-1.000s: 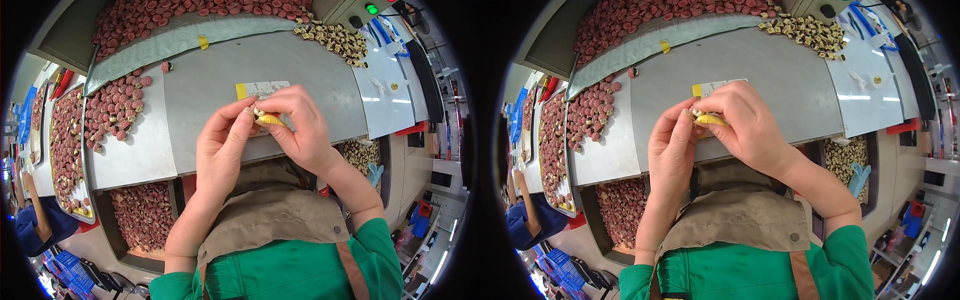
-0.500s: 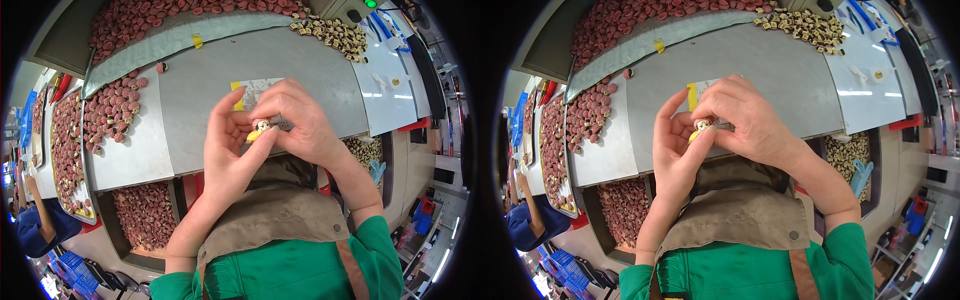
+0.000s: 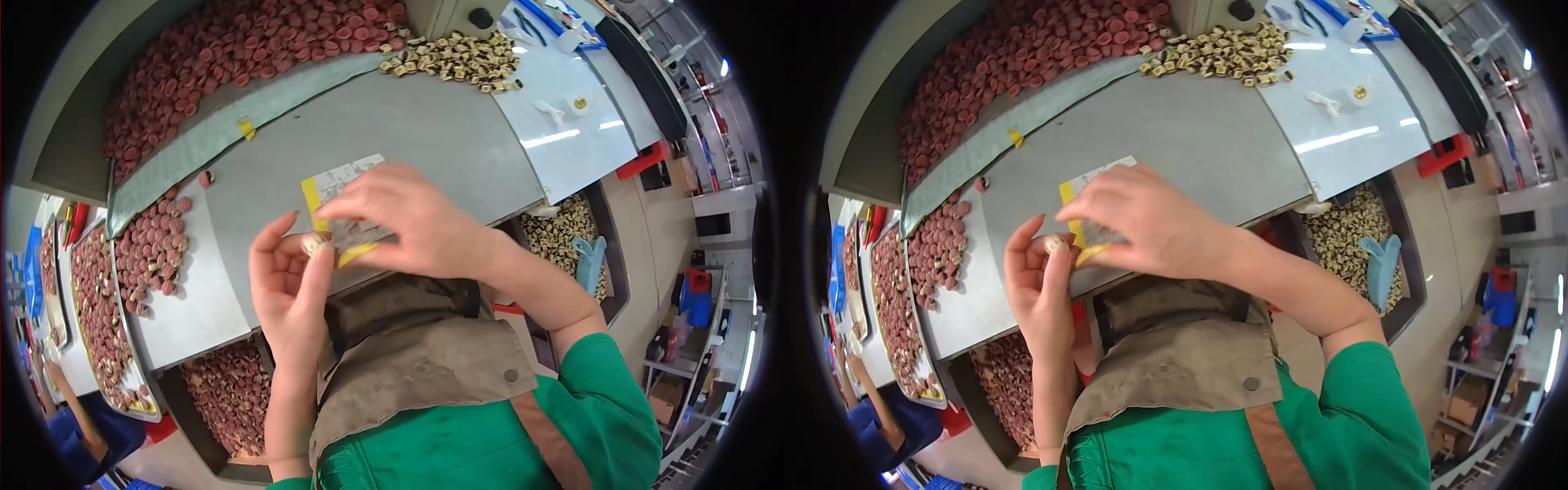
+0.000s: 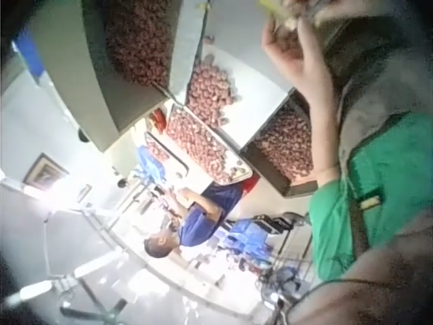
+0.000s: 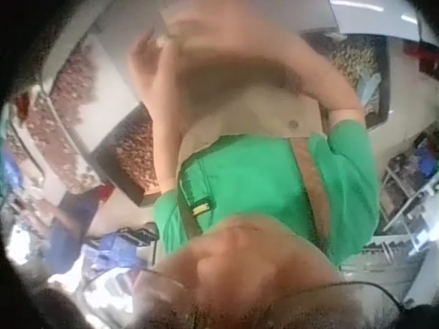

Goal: The person assembles toy figurines by picking up components, applying adhesive to them, joining the pieces together by hand, and placing the completed figurines onto a tray.

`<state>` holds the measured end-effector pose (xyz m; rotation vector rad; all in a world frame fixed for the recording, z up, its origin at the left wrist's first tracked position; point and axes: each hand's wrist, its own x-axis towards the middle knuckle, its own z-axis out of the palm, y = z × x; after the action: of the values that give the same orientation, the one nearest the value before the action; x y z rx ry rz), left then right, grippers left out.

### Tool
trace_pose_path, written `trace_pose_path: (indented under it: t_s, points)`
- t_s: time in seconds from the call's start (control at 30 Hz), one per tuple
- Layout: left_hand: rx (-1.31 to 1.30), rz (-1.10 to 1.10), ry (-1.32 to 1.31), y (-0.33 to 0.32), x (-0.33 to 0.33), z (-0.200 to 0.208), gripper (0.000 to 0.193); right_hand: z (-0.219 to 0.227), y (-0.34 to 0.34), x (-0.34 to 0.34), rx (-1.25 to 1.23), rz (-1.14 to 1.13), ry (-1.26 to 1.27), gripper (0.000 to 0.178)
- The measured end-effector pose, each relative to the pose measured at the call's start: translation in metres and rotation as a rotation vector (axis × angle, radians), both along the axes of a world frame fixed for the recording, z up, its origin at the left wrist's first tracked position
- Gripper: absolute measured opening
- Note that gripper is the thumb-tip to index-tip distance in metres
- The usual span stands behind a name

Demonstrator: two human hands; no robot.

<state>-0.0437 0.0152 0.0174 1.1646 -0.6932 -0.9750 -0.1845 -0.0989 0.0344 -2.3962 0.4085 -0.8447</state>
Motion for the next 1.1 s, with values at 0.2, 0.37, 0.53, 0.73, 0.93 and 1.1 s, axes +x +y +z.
trace_pose_path:
  t_s: [0.2, 0.37, 0.53, 0.73, 0.93, 1.1]
  points:
    - [-0.002, -0.059, 0.000, -0.004, 0.012, 0.002, 0.023, 0.001, 0.001, -0.018, 0.209, -0.098, 0.005, 0.041]
    - [-0.048, 0.011, -0.088, -0.012, 0.004, -0.011, 0.020, -0.023, 0.024, 0.028, 0.291, -0.040, -0.073, 0.034]
    - [-0.092, -0.058, 0.134, 0.000, 0.005, -0.004, 0.020, -0.028, 0.030, 0.029, 0.010, -0.049, -0.190, 0.034]
    - [0.154, -0.268, 0.574, 0.005, 0.013, 0.009, 0.032, -0.017, 0.031, 0.013, 0.020, -0.019, -0.194, 0.042]
    - [0.158, -0.360, 0.658, 0.002, 0.009, 0.007, 0.041, -0.023, 0.035, 0.007, 0.156, -0.003, -0.195, 0.048]
    - [0.129, -0.353, 0.617, 0.003, 0.006, 0.006, 0.043, -0.009, 0.026, 0.001, 0.085, -0.032, -0.054, 0.043]
